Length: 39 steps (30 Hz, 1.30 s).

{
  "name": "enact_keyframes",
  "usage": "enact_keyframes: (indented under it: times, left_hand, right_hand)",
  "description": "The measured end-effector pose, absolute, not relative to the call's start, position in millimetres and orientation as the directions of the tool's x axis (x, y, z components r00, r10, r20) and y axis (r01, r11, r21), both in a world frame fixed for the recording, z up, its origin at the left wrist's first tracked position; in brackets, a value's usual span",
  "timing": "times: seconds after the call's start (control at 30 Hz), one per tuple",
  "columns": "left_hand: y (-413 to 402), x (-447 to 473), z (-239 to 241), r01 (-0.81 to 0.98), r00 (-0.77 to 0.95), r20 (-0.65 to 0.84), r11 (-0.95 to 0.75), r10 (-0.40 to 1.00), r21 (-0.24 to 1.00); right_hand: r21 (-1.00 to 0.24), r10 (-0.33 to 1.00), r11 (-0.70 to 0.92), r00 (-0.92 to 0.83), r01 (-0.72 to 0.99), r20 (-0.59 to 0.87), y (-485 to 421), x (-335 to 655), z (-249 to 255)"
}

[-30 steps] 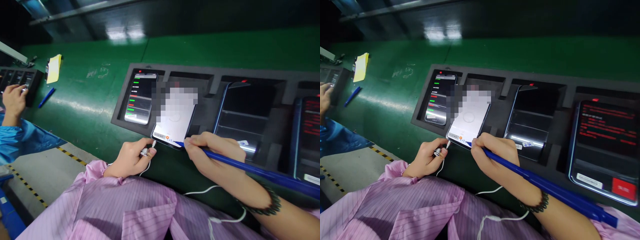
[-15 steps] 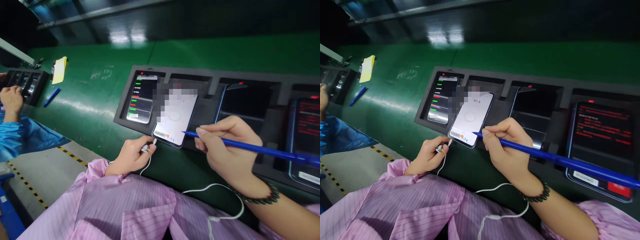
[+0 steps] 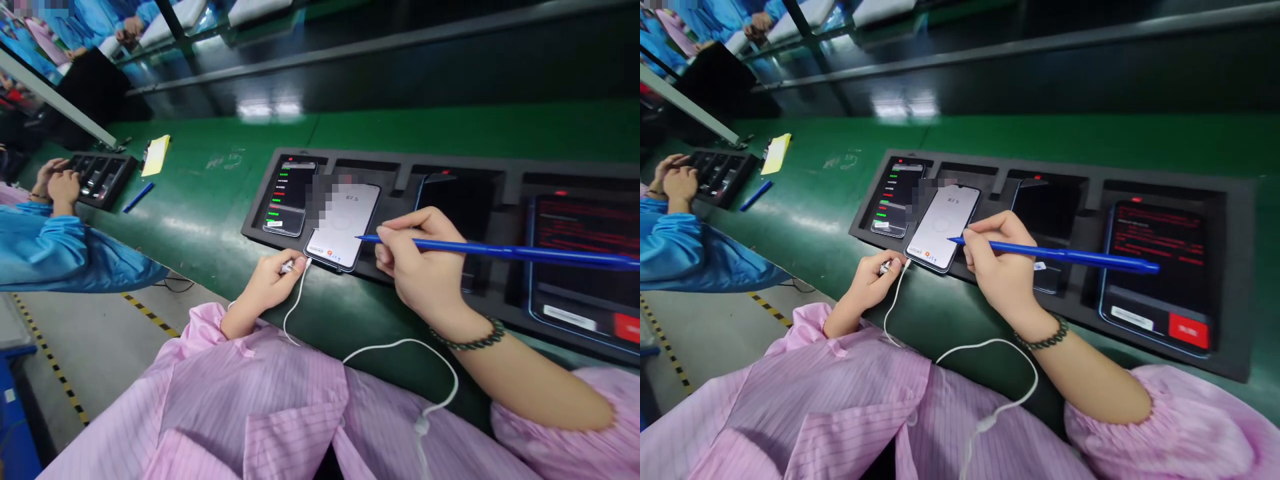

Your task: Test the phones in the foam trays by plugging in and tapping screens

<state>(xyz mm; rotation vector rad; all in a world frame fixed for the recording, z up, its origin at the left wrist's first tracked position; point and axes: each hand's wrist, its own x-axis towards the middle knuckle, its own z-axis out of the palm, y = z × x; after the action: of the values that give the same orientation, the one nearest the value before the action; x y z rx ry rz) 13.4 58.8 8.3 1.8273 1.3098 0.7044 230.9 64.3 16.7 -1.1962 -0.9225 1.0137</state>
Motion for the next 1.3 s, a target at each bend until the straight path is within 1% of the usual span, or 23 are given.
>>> enact_keyframes:
  times: [0.13, 0.3, 0.5, 0.63, 0.9, 1.13, 1.3]
  left_hand:
    - [57.6, 15.8, 6.7, 0.545, 0.286, -0.005, -0.158, 0.958, 0.823]
    - [57.3, 18.7, 2.7, 0.562, 0.258, -0.025, -0.129, 0.966, 0.817]
    - [57.4, 20.6, -0.5, 0.564, 0.217, -0.046, -0.087, 0.975, 0.821]
    - [55.6, 22.6, 0.0, 0.562, 0.2, -0.043, -0.079, 0.979, 0.823]
    - [53.4, 24.3, -0.4, 0.614, 0.179, 0.035, -0.139, 0.983, 0.777]
    - [51.9, 23.6, 2.1, 0.627, 0.196, 0.068, -0.178, 0.978, 0.759]
    - [52.1, 22.1, 3.7, 0.628, 0.208, 0.09, -0.203, 0.974, 0.751]
  right_hand:
    - [-0.988, 0.958, 0.044, 0.286, -0.15, 0.0, 63.5, 230.4, 16.8]
    - [-0.994, 0.967, 0.015, 0.254, -0.106, -0.012, 66.8, 230.8, 16.0]
    - [-1.0, 0.974, 0.023, 0.226, -0.02, 0.018, 65.2, 231.2, 16.9]
    - [-0.998, 0.979, 0.057, 0.197, 0.0, 0.056, 63.7, 231.8, 14.5]
    - [-0.995, 0.989, 0.1, 0.109, -0.032, 0.096, 63.7, 234.5, 12.8]
    - [-0.99, 0.983, 0.139, 0.124, -0.029, 0.134, 66.0, 231.9, 7.6]
    - [-0.988, 0.988, 0.139, 0.078, -0.064, 0.134, 65.5, 230.7, 10.0]
